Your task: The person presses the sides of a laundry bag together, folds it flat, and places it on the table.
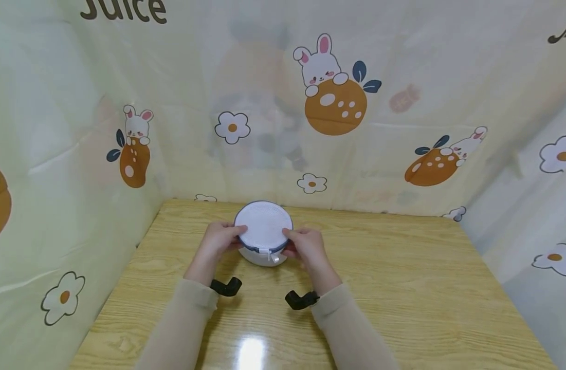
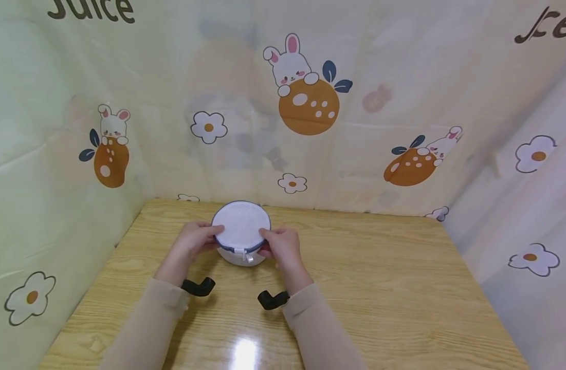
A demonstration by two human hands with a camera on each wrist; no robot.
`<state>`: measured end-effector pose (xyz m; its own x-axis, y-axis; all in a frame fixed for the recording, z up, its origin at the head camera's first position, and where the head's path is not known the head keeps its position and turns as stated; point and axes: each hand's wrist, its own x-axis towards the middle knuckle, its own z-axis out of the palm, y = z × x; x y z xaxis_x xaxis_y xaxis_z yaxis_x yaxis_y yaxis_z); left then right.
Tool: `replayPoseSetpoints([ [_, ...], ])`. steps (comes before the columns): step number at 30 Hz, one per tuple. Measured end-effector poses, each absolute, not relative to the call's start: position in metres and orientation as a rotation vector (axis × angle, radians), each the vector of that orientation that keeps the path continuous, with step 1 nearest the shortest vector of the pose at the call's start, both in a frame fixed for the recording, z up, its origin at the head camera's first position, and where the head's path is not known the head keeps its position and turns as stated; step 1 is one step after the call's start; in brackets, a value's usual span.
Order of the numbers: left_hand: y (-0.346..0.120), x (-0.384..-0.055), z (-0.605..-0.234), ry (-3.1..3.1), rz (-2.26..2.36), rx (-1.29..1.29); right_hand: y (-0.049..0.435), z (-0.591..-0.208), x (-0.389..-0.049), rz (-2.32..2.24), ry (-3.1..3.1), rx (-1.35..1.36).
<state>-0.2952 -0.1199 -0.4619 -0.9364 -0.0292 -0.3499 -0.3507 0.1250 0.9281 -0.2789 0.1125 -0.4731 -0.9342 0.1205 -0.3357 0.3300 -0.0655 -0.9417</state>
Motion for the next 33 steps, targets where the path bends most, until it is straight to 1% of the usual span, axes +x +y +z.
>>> replayPoseSetpoints([
  [8,-0.118,-0.297,-0.471,2.069,1.982,-0.440,0.106,-0.489,-0.280,-2.317,1.876,0.555],
  [16,-0.120,-0.300,-0.479,1.960,2.090,-0.450,0.103,-0.496,-0.282,-2.358,1.847,0.547],
  [21,-0.120,-0.300,-0.478,1.896,2.145,-0.441,0.103,-0.496,-0.282,-2.344,1.872,0.555],
  [26,-0.121,-0.296,-0.474,1.946,2.106,-0.420,0.103,-0.490,-0.279,-2.335,1.909,0.552],
  [33,-0.121,-0.281,-0.466,2.038,2.023,-0.362,0.102,-0.480,-0.265,-2.243,2.024,0.516],
])
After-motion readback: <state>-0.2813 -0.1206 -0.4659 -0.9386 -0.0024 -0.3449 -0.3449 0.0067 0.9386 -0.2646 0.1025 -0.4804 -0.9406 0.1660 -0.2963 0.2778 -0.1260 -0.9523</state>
